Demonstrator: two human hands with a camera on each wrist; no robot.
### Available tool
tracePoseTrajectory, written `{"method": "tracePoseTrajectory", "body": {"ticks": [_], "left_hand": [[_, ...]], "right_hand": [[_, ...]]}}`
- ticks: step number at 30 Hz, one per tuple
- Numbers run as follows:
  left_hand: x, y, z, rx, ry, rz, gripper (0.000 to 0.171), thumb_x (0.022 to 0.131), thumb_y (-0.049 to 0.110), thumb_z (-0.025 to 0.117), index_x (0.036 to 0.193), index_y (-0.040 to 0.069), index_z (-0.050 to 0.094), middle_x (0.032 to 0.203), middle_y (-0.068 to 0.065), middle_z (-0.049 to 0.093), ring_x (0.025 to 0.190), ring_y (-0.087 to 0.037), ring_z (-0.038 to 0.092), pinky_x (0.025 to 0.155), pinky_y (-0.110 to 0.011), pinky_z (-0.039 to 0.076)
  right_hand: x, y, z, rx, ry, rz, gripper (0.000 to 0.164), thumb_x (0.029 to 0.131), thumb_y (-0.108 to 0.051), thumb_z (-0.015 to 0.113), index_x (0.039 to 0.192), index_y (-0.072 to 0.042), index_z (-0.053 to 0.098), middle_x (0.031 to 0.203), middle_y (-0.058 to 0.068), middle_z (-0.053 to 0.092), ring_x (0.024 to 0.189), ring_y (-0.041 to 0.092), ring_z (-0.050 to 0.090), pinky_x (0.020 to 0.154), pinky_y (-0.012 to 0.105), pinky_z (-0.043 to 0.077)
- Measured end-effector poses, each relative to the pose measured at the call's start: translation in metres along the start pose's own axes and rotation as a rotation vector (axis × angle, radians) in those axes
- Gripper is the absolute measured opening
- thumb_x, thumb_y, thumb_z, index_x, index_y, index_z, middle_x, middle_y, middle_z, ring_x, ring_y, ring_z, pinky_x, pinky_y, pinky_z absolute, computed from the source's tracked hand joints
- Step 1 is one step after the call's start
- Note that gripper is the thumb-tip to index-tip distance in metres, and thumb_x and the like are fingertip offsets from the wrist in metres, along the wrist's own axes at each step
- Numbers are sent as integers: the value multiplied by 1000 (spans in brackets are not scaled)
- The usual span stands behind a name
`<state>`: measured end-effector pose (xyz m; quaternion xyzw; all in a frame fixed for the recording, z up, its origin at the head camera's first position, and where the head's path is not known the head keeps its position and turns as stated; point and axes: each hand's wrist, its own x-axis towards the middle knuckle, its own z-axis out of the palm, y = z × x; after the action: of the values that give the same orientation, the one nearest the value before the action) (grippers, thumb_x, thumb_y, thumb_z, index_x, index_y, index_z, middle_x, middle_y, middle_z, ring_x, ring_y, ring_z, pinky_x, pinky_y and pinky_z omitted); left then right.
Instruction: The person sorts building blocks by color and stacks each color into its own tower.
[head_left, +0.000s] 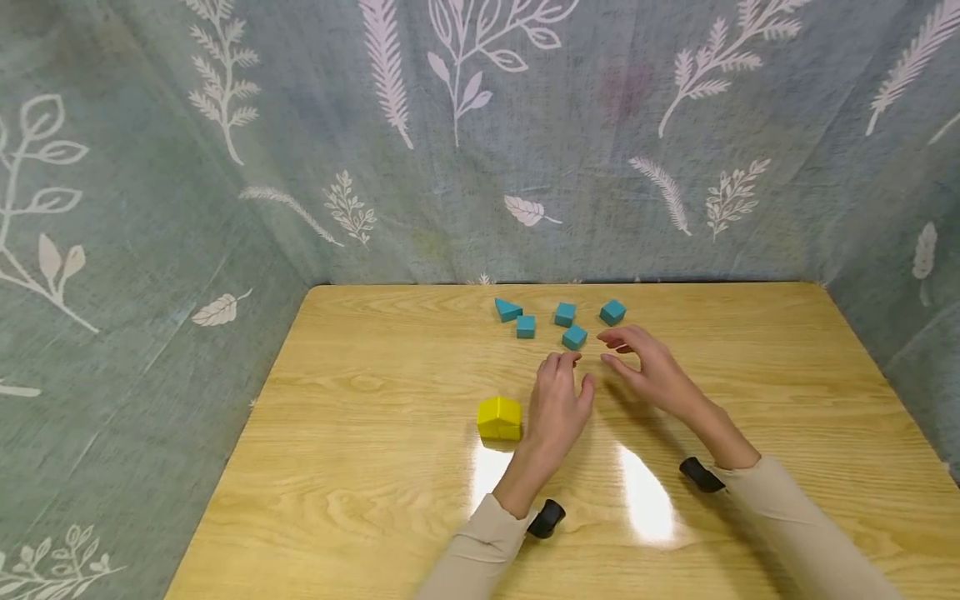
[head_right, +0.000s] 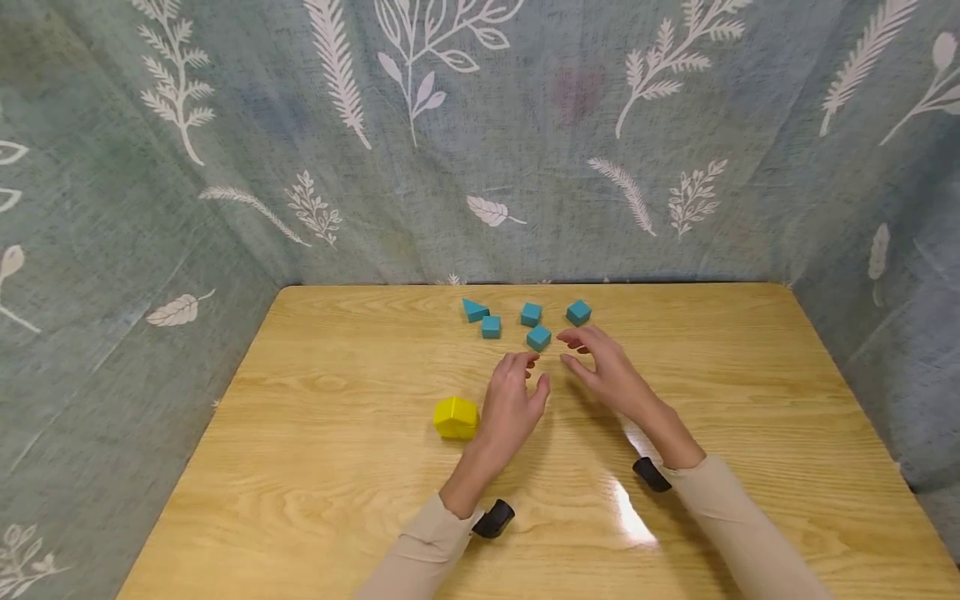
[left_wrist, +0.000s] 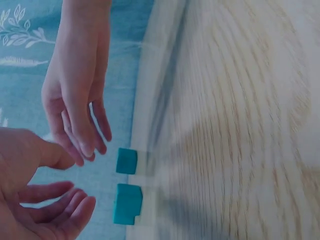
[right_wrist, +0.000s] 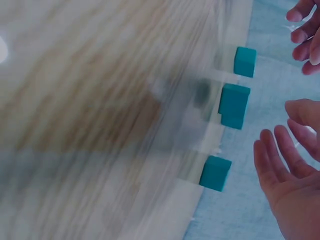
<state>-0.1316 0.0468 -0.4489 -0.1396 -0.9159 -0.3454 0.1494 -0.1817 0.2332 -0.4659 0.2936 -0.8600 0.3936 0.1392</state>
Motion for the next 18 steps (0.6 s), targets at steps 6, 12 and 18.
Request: {"method": "tracePoseTrajectory", "body": {"ticks": [6, 12, 18], "left_hand": [[9, 3, 12, 9, 26, -67, 32, 94, 8, 74, 122, -7, 65, 108, -16, 64, 99, -29, 62, 84, -32, 57], [15, 2, 24, 37, 31, -109, 36, 95, 7, 73, 125, -10, 63, 113, -19, 62, 102, -30, 61, 86, -33, 57], [21, -3, 32, 31, 25, -174, 43, 96, 8, 72, 131, -11, 57, 120, -23, 57, 105, -33, 61, 83, -35, 58]], "right_hand": [[9, 6, 2, -5, -26, 1, 34, 92, 11, 70, 125, 10, 62, 119, 23, 64, 103, 41, 66, 85, 56, 57], [16, 13, 7, 2, -72, 15, 38, 92, 11, 69, 130, 10, 60, 123, 26, 61, 108, 42, 63, 89, 56, 56], [22, 18, 12, 18, -113, 76, 36, 95, 10, 66, 131, 10, 59, 124, 27, 60, 112, 44, 60, 92, 57, 55]]}}
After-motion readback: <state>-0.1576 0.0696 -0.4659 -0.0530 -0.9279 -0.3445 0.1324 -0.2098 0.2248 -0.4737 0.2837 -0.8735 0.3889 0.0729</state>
